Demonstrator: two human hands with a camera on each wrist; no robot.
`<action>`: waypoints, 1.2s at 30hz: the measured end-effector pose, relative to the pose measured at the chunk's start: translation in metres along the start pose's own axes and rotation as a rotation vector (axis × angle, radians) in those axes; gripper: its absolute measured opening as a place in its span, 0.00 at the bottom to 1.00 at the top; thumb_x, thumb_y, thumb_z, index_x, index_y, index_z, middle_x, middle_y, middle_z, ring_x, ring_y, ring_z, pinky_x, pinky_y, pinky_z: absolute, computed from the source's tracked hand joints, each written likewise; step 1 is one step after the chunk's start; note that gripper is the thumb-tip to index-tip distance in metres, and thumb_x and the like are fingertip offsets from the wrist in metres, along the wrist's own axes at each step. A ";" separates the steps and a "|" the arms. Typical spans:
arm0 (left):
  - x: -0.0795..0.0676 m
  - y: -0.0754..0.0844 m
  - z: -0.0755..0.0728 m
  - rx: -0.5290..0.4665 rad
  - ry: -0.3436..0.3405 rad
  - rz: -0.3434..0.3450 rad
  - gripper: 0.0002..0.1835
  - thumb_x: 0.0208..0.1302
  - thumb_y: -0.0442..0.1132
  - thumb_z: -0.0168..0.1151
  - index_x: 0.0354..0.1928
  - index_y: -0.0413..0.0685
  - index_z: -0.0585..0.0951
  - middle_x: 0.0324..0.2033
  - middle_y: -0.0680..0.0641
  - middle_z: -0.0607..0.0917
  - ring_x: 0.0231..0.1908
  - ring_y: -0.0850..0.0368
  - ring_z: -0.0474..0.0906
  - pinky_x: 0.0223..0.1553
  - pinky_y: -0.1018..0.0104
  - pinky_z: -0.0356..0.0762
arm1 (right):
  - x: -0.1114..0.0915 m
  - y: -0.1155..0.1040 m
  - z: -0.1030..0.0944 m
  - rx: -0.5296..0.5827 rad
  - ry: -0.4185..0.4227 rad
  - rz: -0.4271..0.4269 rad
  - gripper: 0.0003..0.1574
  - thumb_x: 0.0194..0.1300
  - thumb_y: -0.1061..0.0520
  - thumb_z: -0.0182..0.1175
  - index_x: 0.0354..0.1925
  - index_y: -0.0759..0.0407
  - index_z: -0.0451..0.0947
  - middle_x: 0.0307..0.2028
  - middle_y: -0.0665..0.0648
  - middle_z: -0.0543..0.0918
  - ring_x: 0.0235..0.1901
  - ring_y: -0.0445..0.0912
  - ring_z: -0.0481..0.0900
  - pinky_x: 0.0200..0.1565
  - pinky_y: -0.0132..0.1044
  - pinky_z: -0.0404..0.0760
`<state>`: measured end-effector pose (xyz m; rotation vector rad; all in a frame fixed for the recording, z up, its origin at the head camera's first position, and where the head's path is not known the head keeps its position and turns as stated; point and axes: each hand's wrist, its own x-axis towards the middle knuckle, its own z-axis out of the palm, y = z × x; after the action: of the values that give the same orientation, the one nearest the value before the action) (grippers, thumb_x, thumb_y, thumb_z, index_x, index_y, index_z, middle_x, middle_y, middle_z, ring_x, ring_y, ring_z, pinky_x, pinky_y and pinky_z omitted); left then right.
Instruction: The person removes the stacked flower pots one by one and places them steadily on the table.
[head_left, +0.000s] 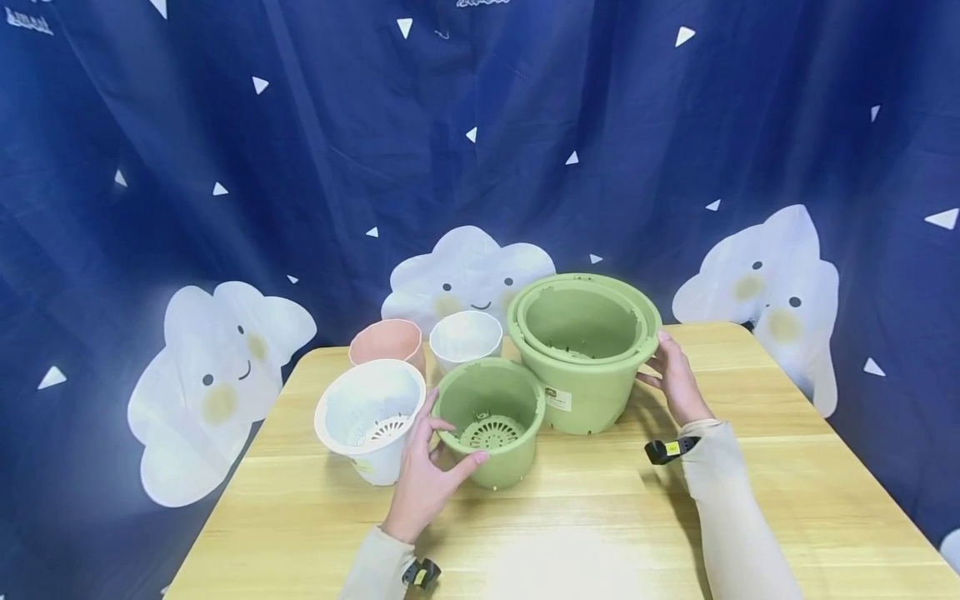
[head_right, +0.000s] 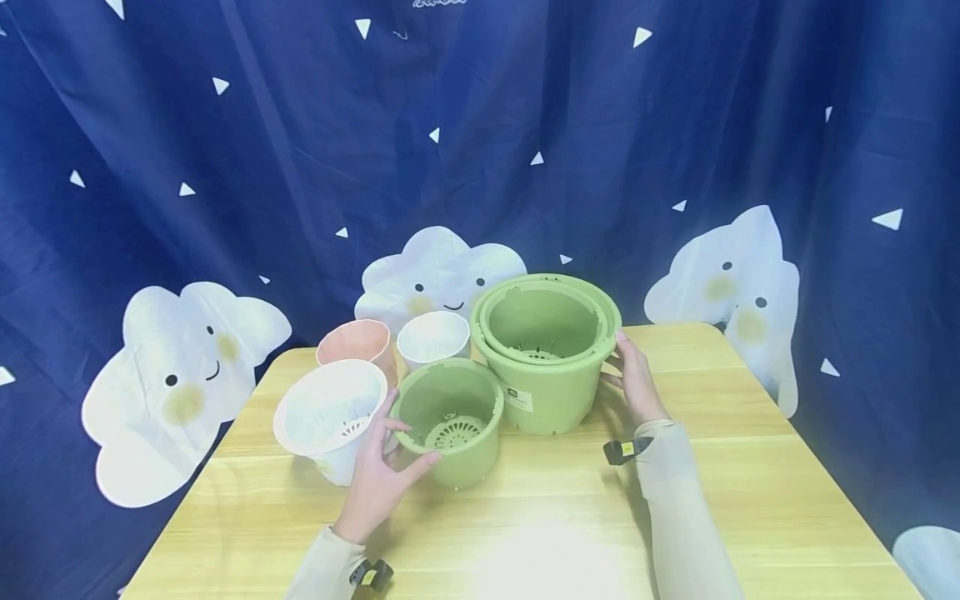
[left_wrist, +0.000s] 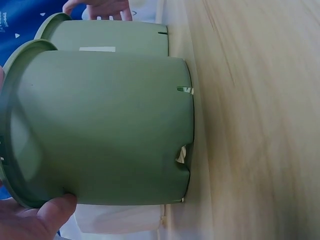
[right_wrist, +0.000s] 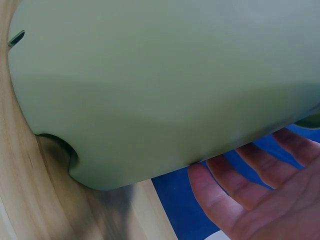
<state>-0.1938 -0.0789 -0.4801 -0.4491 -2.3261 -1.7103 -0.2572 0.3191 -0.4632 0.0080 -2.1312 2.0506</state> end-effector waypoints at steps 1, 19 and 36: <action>0.000 0.002 0.000 0.003 -0.001 -0.007 0.26 0.46 0.47 0.80 0.41 0.53 0.72 0.77 0.56 0.54 0.77 0.43 0.49 0.64 0.42 0.70 | 0.000 0.000 0.000 0.002 0.000 0.002 0.36 0.76 0.31 0.30 0.71 0.43 0.61 0.63 0.50 0.74 0.49 0.28 0.79 0.47 0.28 0.82; -0.016 0.012 -0.013 0.374 0.054 0.165 0.48 0.52 0.60 0.73 0.72 0.55 0.62 0.76 0.52 0.58 0.64 0.47 0.74 0.52 0.52 0.84 | 0.000 -0.002 0.001 -0.002 -0.008 0.031 0.41 0.74 0.28 0.29 0.74 0.46 0.57 0.73 0.69 0.59 0.49 0.27 0.77 0.48 0.27 0.81; 0.040 0.065 -0.020 0.352 0.033 0.288 0.24 0.65 0.55 0.64 0.58 0.55 0.75 0.49 0.53 0.82 0.48 0.57 0.81 0.45 0.60 0.85 | 0.001 0.000 0.000 -0.011 -0.021 0.037 0.44 0.74 0.27 0.27 0.76 0.47 0.52 0.76 0.66 0.55 0.49 0.26 0.74 0.47 0.25 0.81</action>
<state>-0.2069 -0.0755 -0.4027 -0.6421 -2.3358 -1.1432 -0.2582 0.3190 -0.4627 -0.0121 -2.1714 2.0681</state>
